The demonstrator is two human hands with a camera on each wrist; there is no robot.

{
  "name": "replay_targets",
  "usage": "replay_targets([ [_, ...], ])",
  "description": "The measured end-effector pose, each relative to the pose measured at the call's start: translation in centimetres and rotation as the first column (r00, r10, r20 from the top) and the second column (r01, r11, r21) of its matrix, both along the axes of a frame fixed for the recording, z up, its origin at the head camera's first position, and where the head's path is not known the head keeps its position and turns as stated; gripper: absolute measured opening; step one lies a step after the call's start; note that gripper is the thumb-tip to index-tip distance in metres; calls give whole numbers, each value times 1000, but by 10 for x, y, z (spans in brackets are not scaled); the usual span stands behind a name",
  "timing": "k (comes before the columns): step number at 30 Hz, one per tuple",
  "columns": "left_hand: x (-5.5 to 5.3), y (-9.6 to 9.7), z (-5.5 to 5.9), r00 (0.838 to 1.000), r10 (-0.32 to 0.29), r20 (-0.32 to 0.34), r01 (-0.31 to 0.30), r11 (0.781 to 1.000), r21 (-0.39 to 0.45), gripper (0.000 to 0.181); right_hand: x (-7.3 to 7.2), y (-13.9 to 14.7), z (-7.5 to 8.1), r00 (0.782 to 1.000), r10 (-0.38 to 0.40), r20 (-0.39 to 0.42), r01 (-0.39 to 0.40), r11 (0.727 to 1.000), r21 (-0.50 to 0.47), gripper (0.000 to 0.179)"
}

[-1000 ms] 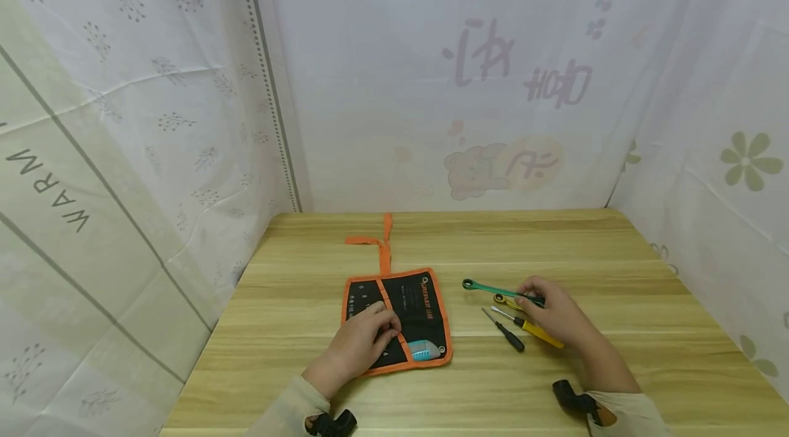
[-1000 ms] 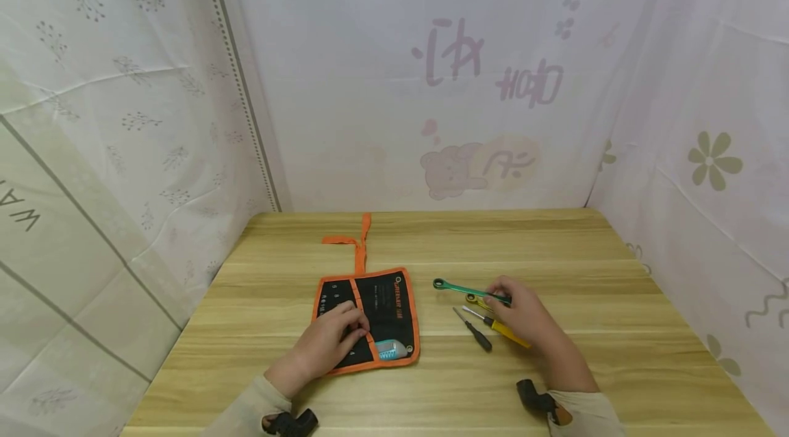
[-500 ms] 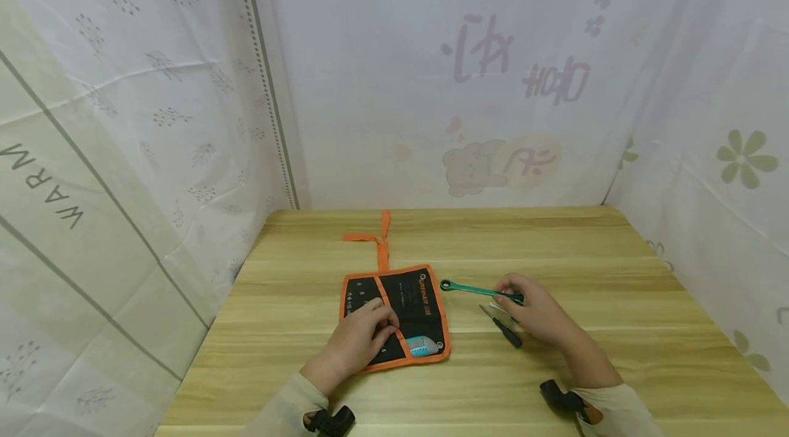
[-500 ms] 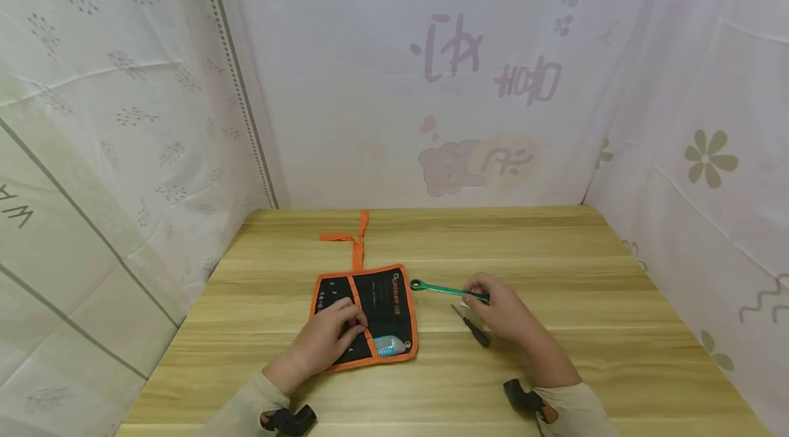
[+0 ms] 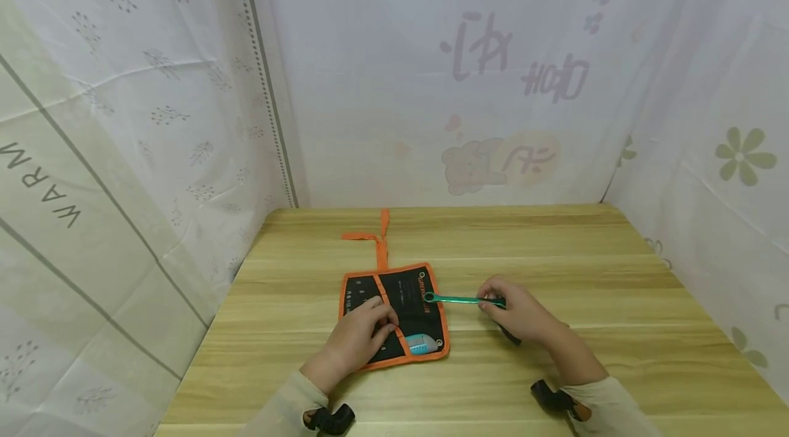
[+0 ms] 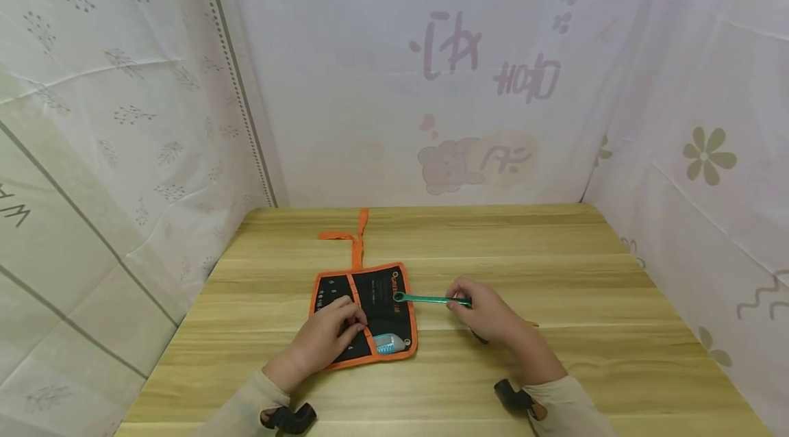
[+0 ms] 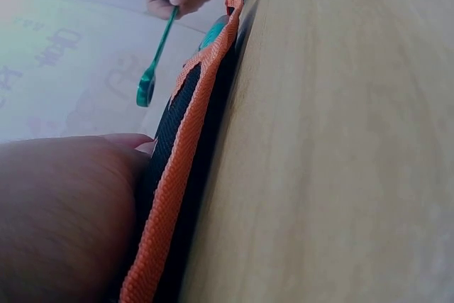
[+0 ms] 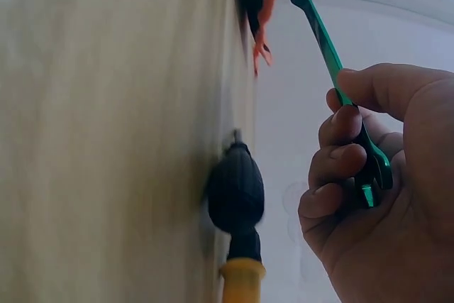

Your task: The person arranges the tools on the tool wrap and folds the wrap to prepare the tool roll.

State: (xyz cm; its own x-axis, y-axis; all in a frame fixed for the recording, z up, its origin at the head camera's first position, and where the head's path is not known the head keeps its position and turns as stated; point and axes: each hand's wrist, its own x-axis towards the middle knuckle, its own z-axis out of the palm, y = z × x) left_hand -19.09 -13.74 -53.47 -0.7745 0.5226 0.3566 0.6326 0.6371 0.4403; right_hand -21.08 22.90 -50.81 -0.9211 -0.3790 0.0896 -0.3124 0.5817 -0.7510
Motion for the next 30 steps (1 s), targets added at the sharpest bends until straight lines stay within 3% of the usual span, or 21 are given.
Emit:
replay_targets([
  [6,1,-1,-1,1000,6,3,-6,1000,2,9,0,-11,-3,997,67,40,-67,998,11,4],
  [13,0,-1,-1,1000,1,8,-1,1000,10,9,3,-22,1,991,85,104,-89,995,34,5],
  [30,1,0,0,1000,-13,-23,13,1000,19,12,-5,-37,-2,979,188,79,-194,979,64,6],
])
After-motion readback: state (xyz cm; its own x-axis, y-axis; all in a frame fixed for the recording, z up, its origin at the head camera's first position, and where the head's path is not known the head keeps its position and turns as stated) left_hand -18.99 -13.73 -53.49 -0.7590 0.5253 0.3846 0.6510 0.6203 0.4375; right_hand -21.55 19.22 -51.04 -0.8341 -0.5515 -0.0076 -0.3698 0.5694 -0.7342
